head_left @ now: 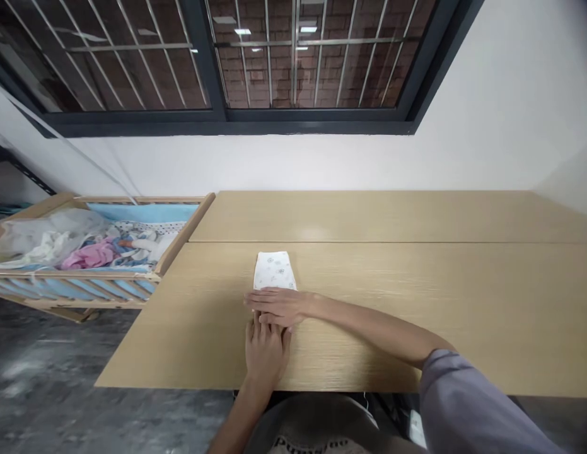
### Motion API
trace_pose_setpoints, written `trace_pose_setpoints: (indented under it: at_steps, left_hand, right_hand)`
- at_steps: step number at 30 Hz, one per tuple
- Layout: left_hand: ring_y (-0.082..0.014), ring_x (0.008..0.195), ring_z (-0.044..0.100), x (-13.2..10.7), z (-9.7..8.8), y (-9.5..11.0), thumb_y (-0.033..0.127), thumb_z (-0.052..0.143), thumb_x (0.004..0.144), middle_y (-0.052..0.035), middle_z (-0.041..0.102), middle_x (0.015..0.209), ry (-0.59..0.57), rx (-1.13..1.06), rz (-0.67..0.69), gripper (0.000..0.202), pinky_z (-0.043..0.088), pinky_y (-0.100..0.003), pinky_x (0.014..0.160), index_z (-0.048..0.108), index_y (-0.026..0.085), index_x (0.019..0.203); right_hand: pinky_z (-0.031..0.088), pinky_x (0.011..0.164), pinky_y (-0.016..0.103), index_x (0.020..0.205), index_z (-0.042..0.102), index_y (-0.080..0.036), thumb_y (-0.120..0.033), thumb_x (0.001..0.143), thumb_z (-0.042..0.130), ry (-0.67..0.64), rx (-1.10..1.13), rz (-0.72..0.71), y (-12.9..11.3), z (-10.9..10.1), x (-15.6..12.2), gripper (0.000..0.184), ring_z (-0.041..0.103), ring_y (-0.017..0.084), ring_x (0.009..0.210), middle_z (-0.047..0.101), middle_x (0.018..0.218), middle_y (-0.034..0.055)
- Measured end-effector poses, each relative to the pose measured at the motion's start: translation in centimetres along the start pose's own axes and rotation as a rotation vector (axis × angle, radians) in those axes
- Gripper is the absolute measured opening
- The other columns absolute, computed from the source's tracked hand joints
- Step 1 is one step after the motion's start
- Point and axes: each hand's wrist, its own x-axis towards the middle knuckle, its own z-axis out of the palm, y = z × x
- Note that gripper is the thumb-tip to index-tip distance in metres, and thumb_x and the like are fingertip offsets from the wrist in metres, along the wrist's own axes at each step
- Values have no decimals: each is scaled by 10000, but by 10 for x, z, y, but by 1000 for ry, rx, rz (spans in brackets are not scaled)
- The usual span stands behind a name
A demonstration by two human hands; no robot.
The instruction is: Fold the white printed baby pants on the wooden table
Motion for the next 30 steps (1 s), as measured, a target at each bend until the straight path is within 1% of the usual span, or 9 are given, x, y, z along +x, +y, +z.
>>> trace_pose_setpoints:
  at_steps: [5,9,12,18,22,24,26,28,30]
  left_hand:
    - [-370,1351,509,3,-3,-7,384,437,1015,-212,549,1458,0,-21,9,476,465,-495,1024,599,79,1343]
    - [-346,1373,494,2,-6,-9,380,406,1026,-199,491,1512,-28,-6,1,493,462,-479,1043,562,96,1398]
    - [-340,1382,487,2,-6,-10,374,403,1024,-183,494,1513,-39,-18,-4,486,460,-483,1052,558,122,1409]
    - [-344,1372,498,3,-6,-12,372,424,1016,-190,496,1510,-50,-31,6,485,459,-489,1054,557,114,1406]
    - [-340,1347,523,7,-11,-22,356,453,1009,-176,524,1491,-71,-76,45,449,456,-514,1033,567,146,1390]
    - [-317,1314,552,12,-16,-32,316,445,1016,-138,567,1461,-111,-126,77,374,441,-526,1023,610,199,1329]
    - [-289,1258,590,18,-22,-47,290,437,1024,-97,624,1403,-146,-184,107,314,427,-520,1005,645,246,1256]
    - [-277,1203,614,26,-27,-61,287,451,1025,-79,664,1346,-145,-217,118,284,411,-512,987,654,261,1222]
    - [-283,1167,624,32,-28,-74,282,476,1019,-80,687,1305,-124,-213,122,264,392,-510,971,663,257,1203]
  right_hand:
    - [162,1251,471,1590,275,-158,-466,1062,327,-18,-59,173,47,12,3,614,178,241,1545,248,1650,117]
    - [91,1263,448,1607,236,-200,-536,1052,282,-4,-117,288,86,0,10,650,128,233,1555,193,1665,82]
    - [77,1267,438,1617,194,-212,-550,1048,253,4,-135,312,108,-11,13,665,127,224,1555,175,1670,58]
    - [73,1274,423,1619,178,-188,-505,1054,246,13,-164,347,132,-29,12,651,107,212,1558,138,1678,63]
    - [79,1271,449,1618,177,-165,-562,1045,251,61,-138,435,119,-38,5,701,82,243,1561,105,1684,100]
    - [103,1264,474,1613,205,-182,-577,1038,284,124,-135,434,100,-42,-2,702,64,265,1562,85,1689,102]
    - [154,1246,510,1586,296,-193,-558,1030,357,178,-161,414,75,-46,-11,668,89,301,1558,115,1689,113]
    - [254,1200,531,1511,442,-186,-524,1019,426,186,-195,394,47,-47,-24,597,250,340,1511,275,1644,150]
    - [382,1110,514,1390,576,-180,-507,1007,471,157,-206,386,23,-44,-39,515,493,336,1345,529,1463,172]
